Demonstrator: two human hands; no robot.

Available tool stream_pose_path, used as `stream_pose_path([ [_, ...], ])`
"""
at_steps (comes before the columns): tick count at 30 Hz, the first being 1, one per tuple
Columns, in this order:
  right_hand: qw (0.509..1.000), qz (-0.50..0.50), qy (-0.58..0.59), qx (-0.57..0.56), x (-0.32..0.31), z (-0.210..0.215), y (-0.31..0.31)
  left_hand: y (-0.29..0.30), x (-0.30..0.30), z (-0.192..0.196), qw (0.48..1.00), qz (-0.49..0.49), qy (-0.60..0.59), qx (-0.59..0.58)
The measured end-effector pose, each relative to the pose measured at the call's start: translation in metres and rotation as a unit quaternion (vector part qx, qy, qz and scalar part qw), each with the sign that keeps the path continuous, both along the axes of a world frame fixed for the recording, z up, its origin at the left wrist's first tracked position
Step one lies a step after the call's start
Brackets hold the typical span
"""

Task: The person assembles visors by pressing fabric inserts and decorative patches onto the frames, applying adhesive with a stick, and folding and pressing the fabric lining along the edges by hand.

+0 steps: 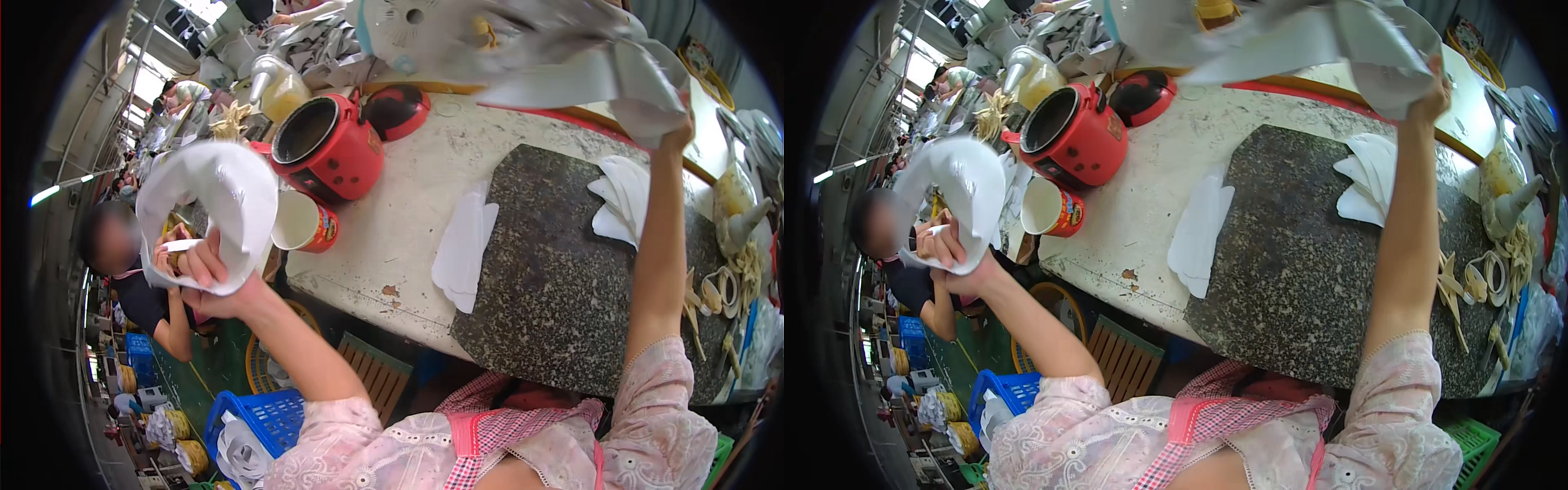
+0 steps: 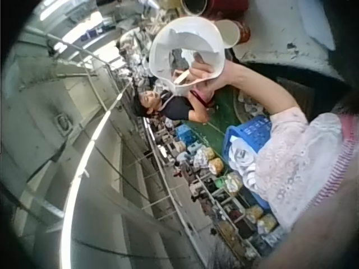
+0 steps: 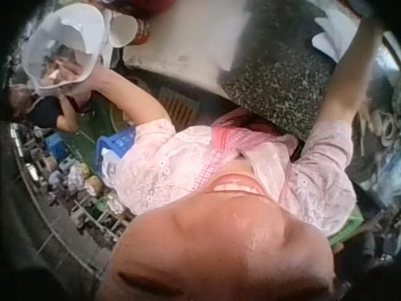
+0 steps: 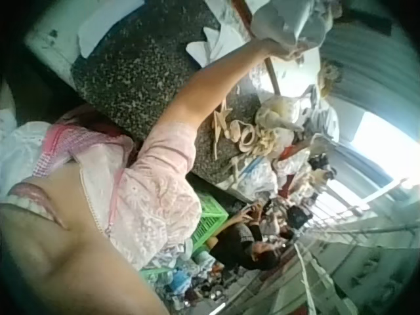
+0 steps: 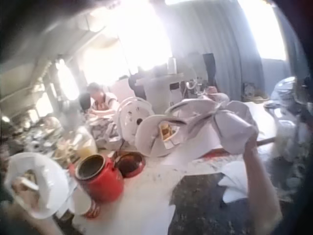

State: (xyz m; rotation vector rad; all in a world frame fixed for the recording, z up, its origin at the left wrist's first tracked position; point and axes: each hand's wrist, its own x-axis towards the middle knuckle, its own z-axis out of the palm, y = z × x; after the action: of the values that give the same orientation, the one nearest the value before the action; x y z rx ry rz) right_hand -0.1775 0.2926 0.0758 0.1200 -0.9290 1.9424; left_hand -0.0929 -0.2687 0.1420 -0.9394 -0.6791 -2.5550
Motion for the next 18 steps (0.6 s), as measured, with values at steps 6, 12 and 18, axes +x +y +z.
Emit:
stream_pose_path([
  [6, 0.966, 0.062, -0.189, 0.164, 0.018, -0.103, 0.025, 0.132, 0.048, -0.038, 0.942, 0.105, -0.258, -0.187],
  [12, 0.686, -0.127, -0.317, 0.643, 0.085, -0.068, -0.063, 0.204, 0.092, -0.071, 0.819, 0.184, 0.008, -0.544],
  [18, 0.911, 0.194, -0.166, 0.325, 0.237, -0.032, -0.159, 0.237, 0.114, -0.05, 0.855, 0.293, 0.045, -0.426],
])
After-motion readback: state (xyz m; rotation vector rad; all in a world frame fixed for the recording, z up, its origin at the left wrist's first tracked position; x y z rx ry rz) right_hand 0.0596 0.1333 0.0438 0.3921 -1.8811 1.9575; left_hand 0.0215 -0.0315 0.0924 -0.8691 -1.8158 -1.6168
